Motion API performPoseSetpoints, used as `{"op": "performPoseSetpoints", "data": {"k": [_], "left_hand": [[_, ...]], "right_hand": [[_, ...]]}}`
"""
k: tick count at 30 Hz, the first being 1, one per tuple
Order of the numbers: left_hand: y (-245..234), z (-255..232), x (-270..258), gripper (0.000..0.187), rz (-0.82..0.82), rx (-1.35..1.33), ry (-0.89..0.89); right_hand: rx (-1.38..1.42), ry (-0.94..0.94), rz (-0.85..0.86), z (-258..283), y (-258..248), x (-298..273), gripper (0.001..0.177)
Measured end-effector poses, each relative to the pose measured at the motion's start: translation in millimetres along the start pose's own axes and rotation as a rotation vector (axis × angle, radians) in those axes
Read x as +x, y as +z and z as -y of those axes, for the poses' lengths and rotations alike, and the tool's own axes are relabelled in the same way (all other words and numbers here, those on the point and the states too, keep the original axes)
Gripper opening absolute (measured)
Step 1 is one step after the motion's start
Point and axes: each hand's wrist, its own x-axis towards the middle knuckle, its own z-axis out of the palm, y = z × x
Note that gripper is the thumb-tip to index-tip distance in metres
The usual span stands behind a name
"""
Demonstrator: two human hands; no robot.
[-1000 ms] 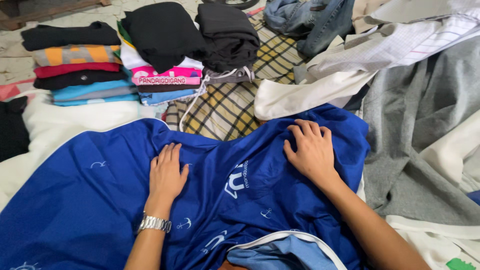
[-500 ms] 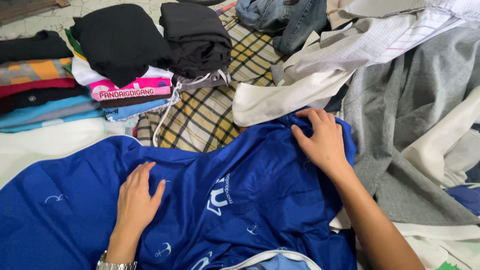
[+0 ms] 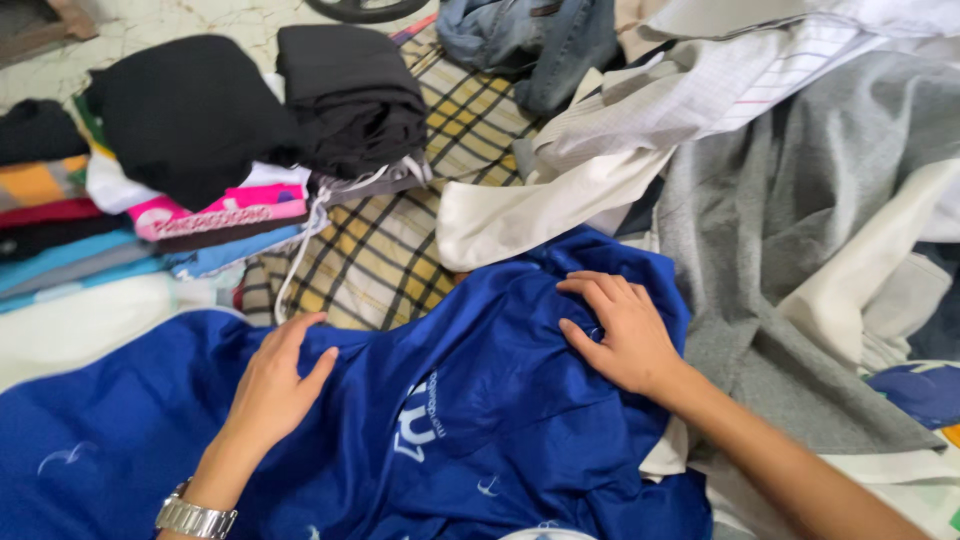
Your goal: The person picks up a grey and white sweatshirt from a pile of laundry and unfolds it to view different sections of the garment.
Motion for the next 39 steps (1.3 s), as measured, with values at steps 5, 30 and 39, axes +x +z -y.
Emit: {"op": "performPoseSetpoints", "data": {"k": [5, 30, 39], "left_hand": [[17.9, -63.9, 59.6, 0.039, 0.187, -0.183, 0.05], [182.8, -303.2, 224.1, 0.039, 0.017, -0.527, 0.439], [179.4, -284.9, 199.9, 0.033, 0.288, -0.333, 0.193]], "right_hand": [[0.057, 0.04, -0.149, -7.5, 2.0, 4.5, 0.044], [0.141, 0.396, -0.539, -98.4, -41.8, 9.4, 0.046], [0.736, 0.548, -0.343, -108.3, -18.0, 4.5, 0.02]]}}
